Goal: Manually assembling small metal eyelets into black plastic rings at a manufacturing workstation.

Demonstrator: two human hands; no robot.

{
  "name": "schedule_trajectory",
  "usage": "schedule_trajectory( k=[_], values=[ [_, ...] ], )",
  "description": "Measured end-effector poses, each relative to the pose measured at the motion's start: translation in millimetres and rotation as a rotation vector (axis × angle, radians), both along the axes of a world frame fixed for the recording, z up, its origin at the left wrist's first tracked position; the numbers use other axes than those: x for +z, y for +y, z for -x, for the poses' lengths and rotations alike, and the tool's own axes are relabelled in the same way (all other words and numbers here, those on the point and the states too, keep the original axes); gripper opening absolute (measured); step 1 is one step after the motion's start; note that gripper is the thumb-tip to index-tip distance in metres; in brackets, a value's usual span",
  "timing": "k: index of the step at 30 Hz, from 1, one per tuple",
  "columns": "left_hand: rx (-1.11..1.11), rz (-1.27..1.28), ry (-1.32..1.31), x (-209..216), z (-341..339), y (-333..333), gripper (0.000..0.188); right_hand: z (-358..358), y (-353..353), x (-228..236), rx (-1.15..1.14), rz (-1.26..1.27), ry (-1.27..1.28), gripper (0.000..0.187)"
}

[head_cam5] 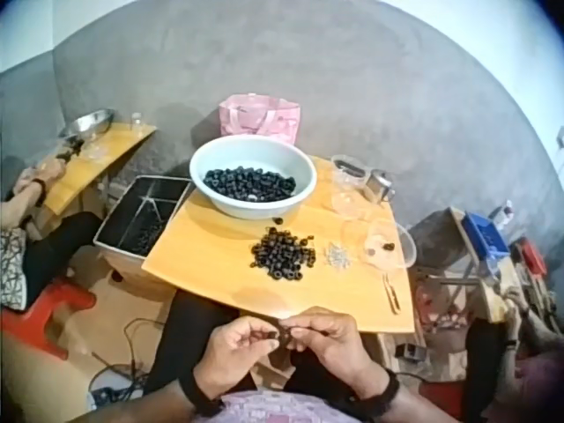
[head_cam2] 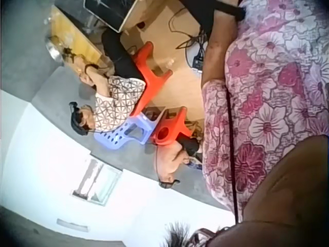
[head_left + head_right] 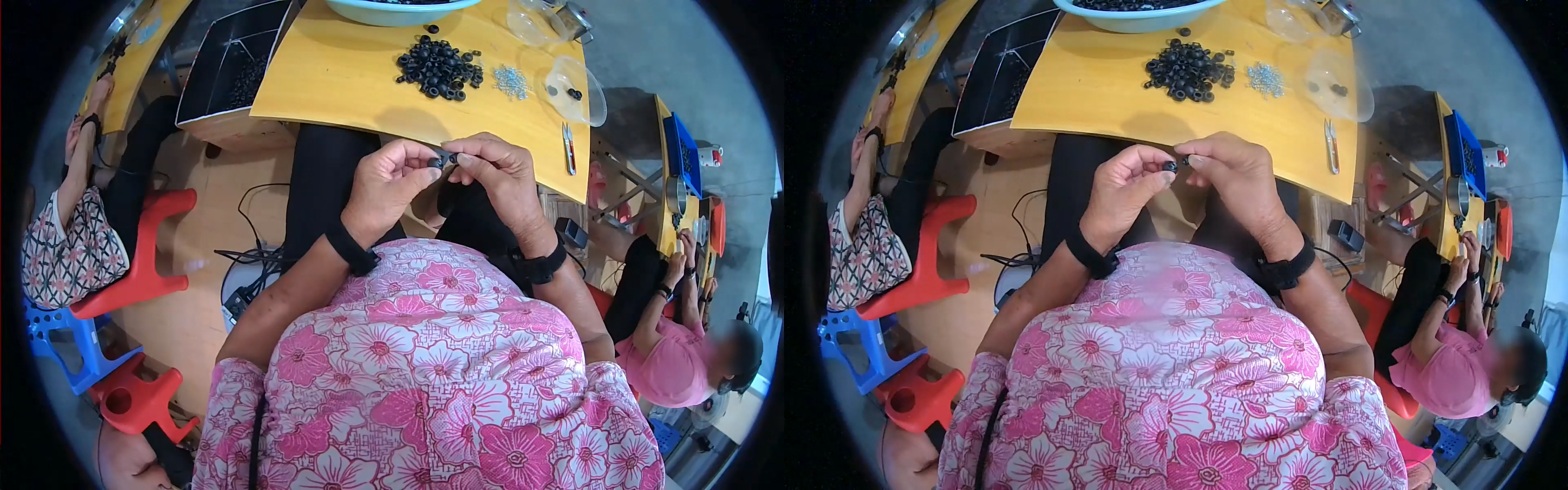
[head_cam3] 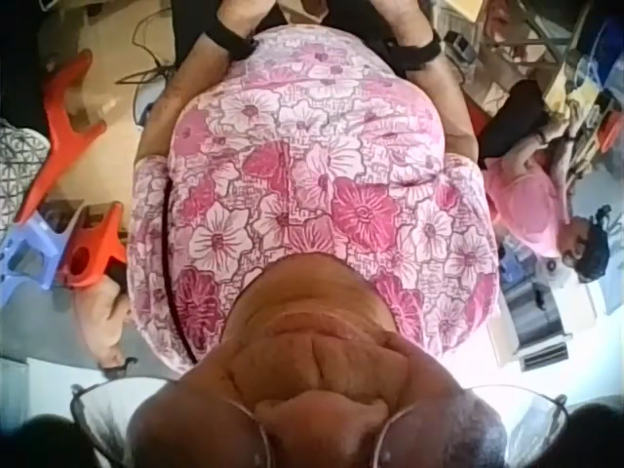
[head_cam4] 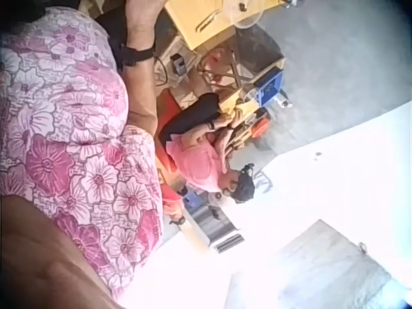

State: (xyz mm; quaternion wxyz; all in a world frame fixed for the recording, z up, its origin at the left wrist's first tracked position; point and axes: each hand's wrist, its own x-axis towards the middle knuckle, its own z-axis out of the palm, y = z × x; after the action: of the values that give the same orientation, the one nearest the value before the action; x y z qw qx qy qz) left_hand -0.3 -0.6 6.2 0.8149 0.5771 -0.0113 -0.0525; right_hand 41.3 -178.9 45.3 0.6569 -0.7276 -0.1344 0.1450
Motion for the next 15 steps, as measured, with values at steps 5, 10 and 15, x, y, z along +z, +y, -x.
schedule_trajectory(
  k=[5, 10, 15],
  values=[
    [-0.014, 0.015, 0.023, 3.6, 0.4, -0.6, 0.016, 1.2, 0.2, 0.2, 0.018, 0.013, 0.025, 0.021],
    [-0.016, -0.021, 0.002, 2.6, 0.5, 0.3, 0.016, 2.1, 0.6, -2.3, 0.005, -0.012, 0.064, 0.019],
    [-0.020, -0.036, -0.001, -0.3, -0.2, 0.7, 0.017, 3.3, 1.5, -0.4, 0.011, 0.007, 0.029, 0.018]
  ],
)
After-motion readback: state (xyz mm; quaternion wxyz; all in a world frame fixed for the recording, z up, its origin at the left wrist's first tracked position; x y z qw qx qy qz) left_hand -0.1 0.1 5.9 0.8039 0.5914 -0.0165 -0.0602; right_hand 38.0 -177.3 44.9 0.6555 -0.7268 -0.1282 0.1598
